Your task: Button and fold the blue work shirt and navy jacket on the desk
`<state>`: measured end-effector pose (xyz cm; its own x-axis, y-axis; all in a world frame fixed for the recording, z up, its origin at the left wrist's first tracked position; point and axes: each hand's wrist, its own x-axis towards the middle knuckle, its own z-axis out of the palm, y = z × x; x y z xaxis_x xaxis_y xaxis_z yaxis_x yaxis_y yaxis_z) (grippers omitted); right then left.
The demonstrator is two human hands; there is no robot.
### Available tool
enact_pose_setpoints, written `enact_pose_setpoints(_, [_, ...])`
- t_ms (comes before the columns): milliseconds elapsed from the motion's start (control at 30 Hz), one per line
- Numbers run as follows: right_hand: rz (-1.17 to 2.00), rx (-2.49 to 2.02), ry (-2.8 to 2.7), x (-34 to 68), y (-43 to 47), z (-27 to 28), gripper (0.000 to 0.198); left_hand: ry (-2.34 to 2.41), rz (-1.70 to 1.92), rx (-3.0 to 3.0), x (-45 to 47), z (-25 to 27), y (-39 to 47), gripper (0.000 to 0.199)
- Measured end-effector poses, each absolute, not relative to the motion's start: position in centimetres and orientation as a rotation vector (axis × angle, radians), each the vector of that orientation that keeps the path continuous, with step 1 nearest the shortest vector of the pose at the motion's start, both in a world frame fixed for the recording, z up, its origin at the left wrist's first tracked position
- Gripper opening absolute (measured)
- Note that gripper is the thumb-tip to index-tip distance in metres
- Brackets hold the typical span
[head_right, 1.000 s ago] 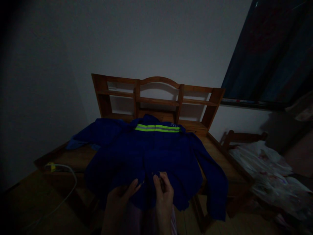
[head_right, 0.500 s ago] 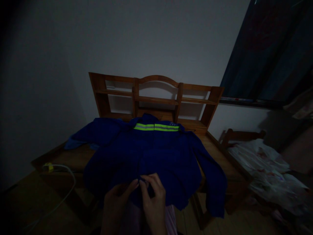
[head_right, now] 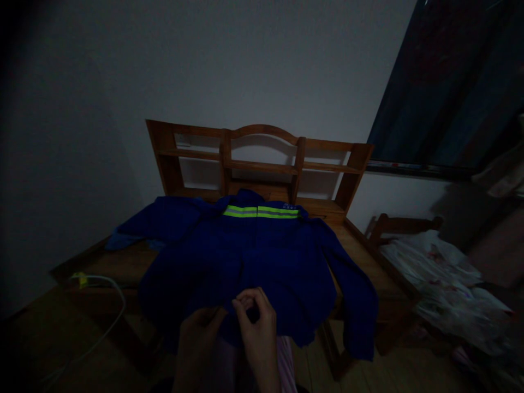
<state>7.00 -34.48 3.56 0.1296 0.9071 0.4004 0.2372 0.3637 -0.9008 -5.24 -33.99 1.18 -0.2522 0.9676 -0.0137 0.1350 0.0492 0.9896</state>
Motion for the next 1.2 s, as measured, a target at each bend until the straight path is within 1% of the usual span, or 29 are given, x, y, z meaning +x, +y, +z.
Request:
enact_pose_setpoints(367, [0.561, -1.208, -1.445, 7.2, -34.6, 3.3, 0.009, 1.399, 1.294, 1.108, -3.8, 2.6, -35.0, 0.033])
enact_pose_setpoints(633, [0.533, -1.225, -1.556, 7.2, -35.0, 3.8, 0.01, 1.556, 1.216, 1.179, -4.6, 1.9, -34.3, 0.041])
enact_pose_setpoints(767, [0.544, -1.235, -1.55, 7.3, -34.9, 4.0, 0.009, 1.545, 1.265, 1.123, -4.6, 1.8, -34.3, 0.041])
enact_pose_setpoints(900, [0.575, -1.251, -1.501, 7.4, -34.9, 4.0, 0.012, 1.514, 1.259, 1.112, -4.4, 2.0, -34.4, 0.039])
enact_pose_setpoints(1033, [0.625, -1.248, -1.4, 7.2, -34.9, 3.7, 0.015, 1.475, 1.209, 1.069, -4.2, 2.2, -34.4, 0.044])
enact_pose_setpoints(1200, [0.871, -1.183, -1.142, 6.7, -34.0, 2.9, 0.023, 1.45, 1.138, 1.031, -4.2, 2.1, -34.2, 0.05])
